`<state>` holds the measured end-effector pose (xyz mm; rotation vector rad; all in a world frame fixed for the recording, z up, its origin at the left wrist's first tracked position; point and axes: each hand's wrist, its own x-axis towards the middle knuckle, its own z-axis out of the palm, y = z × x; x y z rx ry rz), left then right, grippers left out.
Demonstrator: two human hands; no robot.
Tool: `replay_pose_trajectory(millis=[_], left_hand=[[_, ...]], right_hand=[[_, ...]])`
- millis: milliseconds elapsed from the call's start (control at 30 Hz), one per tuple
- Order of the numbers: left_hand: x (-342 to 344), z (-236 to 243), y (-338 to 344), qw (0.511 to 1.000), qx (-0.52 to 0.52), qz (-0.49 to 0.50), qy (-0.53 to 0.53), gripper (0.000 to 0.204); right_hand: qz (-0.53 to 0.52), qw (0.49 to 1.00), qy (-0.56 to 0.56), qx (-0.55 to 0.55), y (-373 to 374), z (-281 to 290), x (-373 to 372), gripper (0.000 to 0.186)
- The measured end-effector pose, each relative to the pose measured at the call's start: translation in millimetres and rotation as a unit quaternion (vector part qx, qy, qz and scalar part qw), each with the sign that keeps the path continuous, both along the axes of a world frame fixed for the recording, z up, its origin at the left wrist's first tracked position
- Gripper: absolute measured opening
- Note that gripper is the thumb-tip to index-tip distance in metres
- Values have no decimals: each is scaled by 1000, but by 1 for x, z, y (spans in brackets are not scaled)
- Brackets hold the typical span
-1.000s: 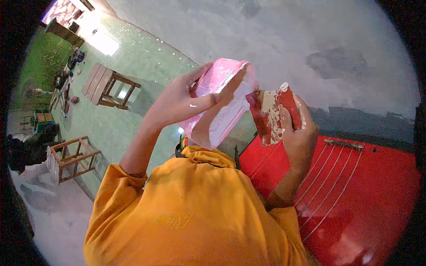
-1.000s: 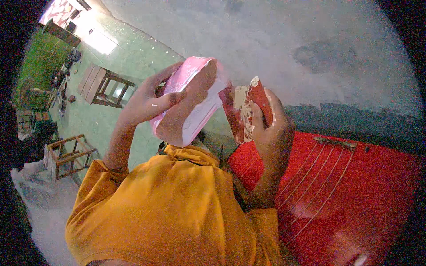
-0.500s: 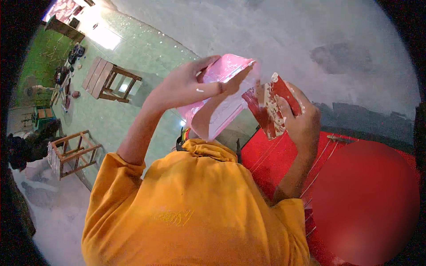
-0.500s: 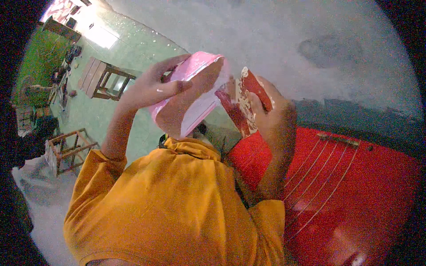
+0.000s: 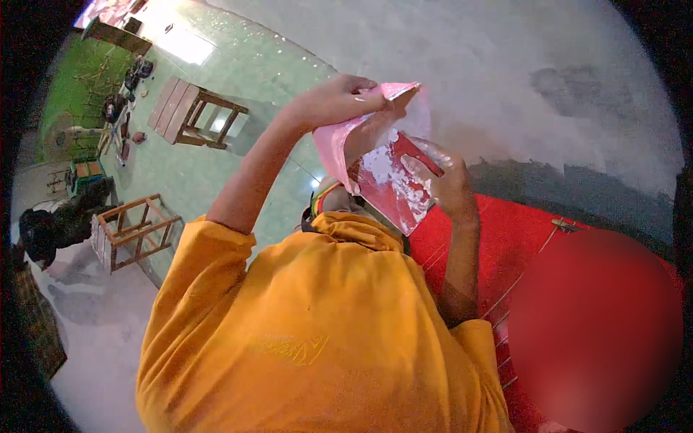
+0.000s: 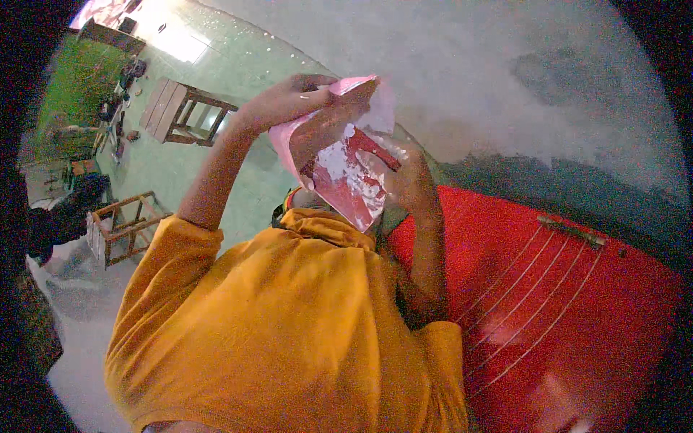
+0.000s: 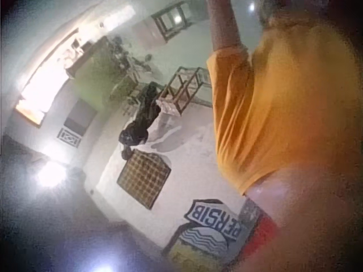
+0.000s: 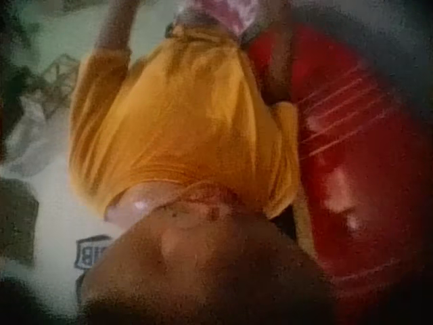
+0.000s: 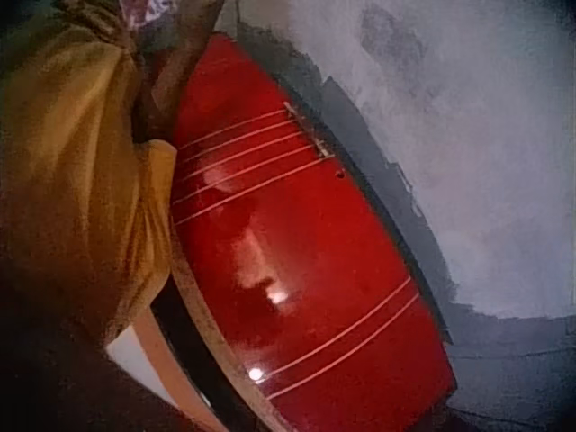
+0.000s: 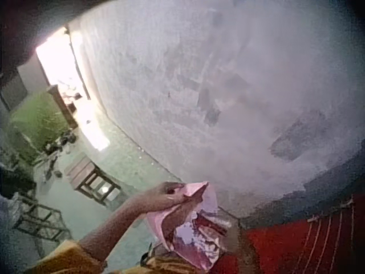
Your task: The person applies putty to a wall with a spatula, scraping it from a plastic container.
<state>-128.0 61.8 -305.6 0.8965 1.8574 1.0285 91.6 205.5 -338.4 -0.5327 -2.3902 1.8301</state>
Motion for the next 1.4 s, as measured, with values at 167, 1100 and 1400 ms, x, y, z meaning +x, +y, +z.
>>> replay_pose_trajectory(millis=[167, 1100, 1400], left_hand=[[-7, -35, -5, 998, -8, 21, -51, 59], [-126, -98, -99, 923, 184, 31, -336, 61], [-74, -56, -62, 948, 125, -9, -293, 59]], right_hand=[[-47, 991, -25, -125, -7, -30, 4, 37], [-626, 694, 354, -33, 20, 6, 8, 24], [-604, 499, 90, 615, 128, 40, 81, 50]])
